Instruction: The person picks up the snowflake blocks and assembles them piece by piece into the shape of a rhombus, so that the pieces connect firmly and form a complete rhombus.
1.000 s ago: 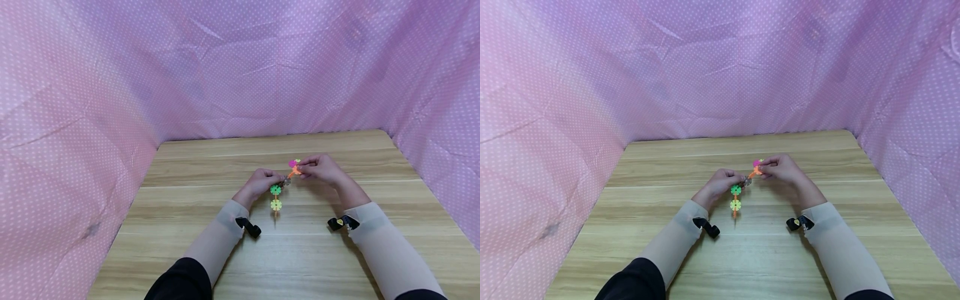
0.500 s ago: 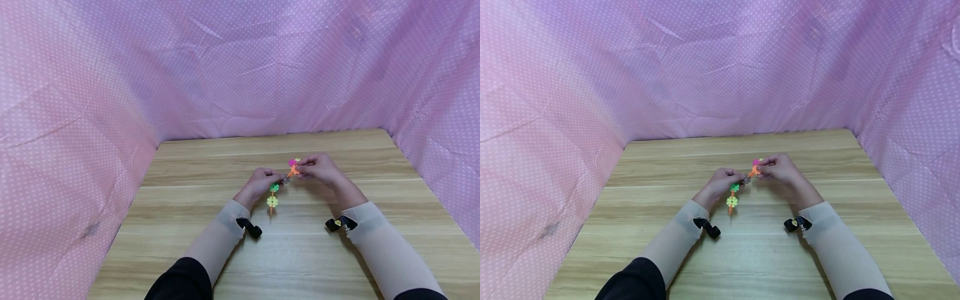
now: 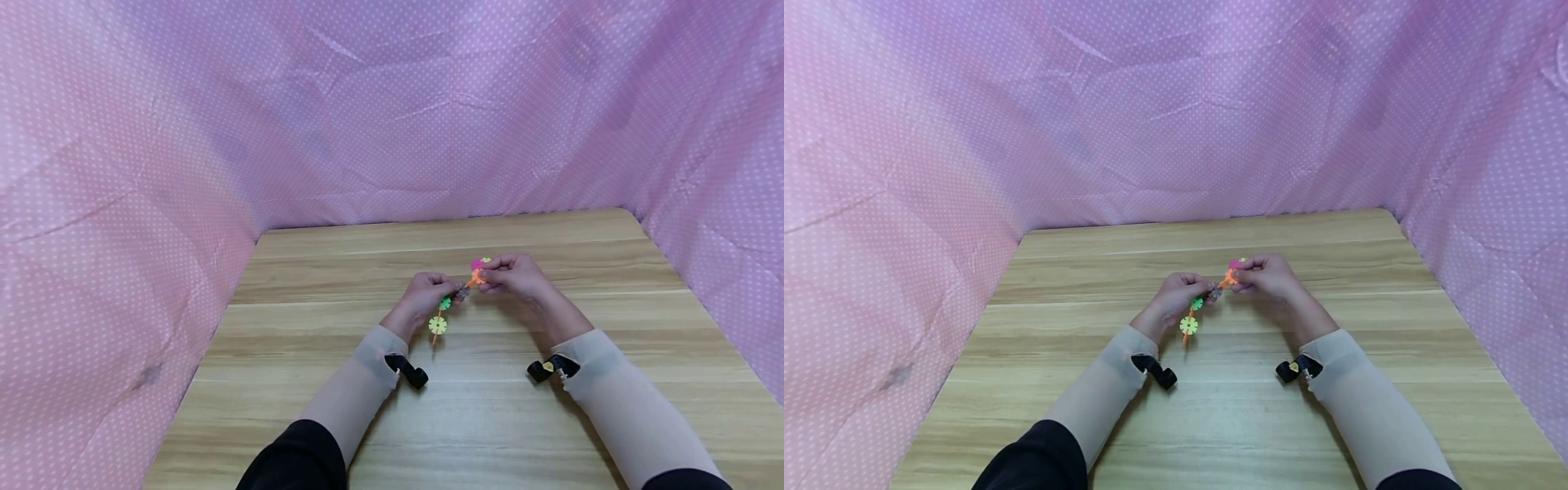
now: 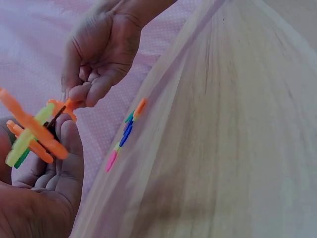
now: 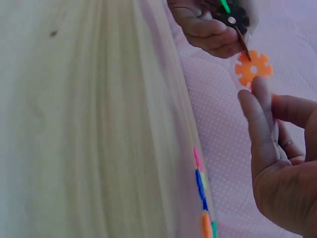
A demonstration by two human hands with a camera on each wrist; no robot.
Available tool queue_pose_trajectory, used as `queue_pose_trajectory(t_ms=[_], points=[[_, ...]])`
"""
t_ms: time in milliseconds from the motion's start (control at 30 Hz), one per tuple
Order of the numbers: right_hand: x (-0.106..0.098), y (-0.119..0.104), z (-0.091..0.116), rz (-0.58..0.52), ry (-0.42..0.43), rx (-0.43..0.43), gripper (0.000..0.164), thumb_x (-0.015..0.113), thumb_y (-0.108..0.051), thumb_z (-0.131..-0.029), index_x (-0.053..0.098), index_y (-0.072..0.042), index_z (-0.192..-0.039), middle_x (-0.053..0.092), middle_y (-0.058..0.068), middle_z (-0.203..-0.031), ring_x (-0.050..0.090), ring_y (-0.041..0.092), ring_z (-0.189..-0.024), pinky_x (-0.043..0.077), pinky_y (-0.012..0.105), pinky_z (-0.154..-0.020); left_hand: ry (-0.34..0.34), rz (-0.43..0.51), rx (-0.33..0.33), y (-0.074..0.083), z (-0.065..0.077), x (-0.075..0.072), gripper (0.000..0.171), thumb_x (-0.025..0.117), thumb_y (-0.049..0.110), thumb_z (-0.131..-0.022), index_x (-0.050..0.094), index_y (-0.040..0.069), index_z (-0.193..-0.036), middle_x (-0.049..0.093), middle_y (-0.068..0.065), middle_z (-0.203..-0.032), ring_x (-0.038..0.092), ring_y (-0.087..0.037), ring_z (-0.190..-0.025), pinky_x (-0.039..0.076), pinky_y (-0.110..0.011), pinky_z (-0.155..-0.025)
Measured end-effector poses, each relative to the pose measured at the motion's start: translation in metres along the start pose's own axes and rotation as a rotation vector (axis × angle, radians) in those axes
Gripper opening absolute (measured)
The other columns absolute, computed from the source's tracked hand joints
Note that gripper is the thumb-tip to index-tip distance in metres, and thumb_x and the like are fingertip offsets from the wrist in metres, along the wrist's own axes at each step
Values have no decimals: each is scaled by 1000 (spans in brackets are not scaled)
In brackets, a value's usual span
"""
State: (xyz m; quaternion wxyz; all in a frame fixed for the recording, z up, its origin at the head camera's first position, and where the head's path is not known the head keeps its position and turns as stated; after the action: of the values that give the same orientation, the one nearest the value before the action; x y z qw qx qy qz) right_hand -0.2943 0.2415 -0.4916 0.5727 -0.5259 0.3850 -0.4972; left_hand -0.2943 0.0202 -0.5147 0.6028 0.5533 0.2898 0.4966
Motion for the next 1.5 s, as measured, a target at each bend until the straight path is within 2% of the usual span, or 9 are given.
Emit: queue_pose_trajectory(t_ms=[167, 333, 500, 667, 867, 1033, 1200, 1367, 1500], points=[[5, -3, 1, -18, 32, -30, 14, 68, 8, -97, 72, -4, -90, 77, 8, -83, 76, 17, -71, 64, 32, -71, 6, 53, 3, 2, 0, 2, 12, 69, 2, -100, 73, -1, -90, 77, -19, -99, 73, -18, -80, 62, -26, -74], [3, -5, 2, -1, 15, -29, 5, 66, 7, -99, 70, 6, -103, 78, 6, -91, 76, 16, -74, 64, 33, -76, 1, 34, -7, 3, 1, 1, 12, 71, 8, -101, 75, 0, -93, 78, -17, -98, 73, -17, -78, 62, -27, -74], [-2, -7, 3, 112, -5, -21, 27, 65, -1, -103, 60, 16, -123, 79, 4, -98, 76, 15, -77, 63, 39, -82, -53, -5, -2, 1, 1, 1, 15, 74, 12, -99, 77, -3, -102, 78, -15, -97, 74, -17, -78, 62, -27, -73], [-4, -6, 3, 106, -15, -17, 17, 68, -2, -101, 63, 11, -112, 78, 8, -87, 76, 15, -72, 63, 40, -79, -80, -86, -3, 0, 2, 2, 15, 74, 17, -99, 77, 2, -101, 79, -9, -92, 73, -16, -80, 60, -30, -74], [1, -3, 5, 104, -78, -5, 11, 69, 1, -100, 69, 8, -108, 78, 10, -92, 76, 17, -74, 64, 37, -77, -56, 7, 23, -1, 2, 3, 13, 70, 13, -102, 74, 1, -105, 74, -8, -92, 72, -17, -80, 63, -41, -86], [8, 0, 6, 168, -143, -22, 17, 70, -1, -99, 69, 12, -111, 77, 15, -94, 75, 20, -75, 64, 38, -76, -60, 29, 46, -1, 2, 5, 16, 70, 9, -102, 73, -5, -110, 75, -8, -91, 73, -15, -77, 63, -35, -81], [9, 3, 5, 176, -166, -29, 18, 70, -2, -100, 69, 12, -111, 76, 16, -94, 75, 20, -74, 64, 37, -74, -83, 26, 63, -2, 3, 7, 16, 72, 5, -99, 74, -6, -111, 77, -9, -94, 73, -14, -77, 63, -32, -77], [9, 2, 6, 219, -172, -30, 23, 69, -7, -102, 68, 13, -114, 74, 19, -97, 76, 25, -78, 64, 43, -79, -77, 18, 78, -2, 4, 7, 17, 72, 1, -98, 74, -6, -113, 77, -9, -99, 73, -14, -77, 63, -32, -77], [1, -3, 6, 362, -99, -64, 26, 68, -13, -104, 69, 10, -114, 73, 20, -99, 75, 30, -83, 64, 43, -79, -50, 38, 98, -1, 3, 5, 15, 71, -2, -97, 73, -7, -112, 76, -8, -93, 73, -14, -76, 63, -32, -78]])
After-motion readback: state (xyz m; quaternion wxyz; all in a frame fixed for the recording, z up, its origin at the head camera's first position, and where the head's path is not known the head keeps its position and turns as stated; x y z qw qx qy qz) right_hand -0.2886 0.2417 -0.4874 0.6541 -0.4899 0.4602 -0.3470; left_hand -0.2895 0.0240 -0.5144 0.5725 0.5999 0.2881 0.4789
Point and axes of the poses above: each hand's wrist, its own z-axis away from the middle knuckle, its own x-axis out of the palm, y = z × x, the point moved 2 cm from there along -z, towards the middle knuckle
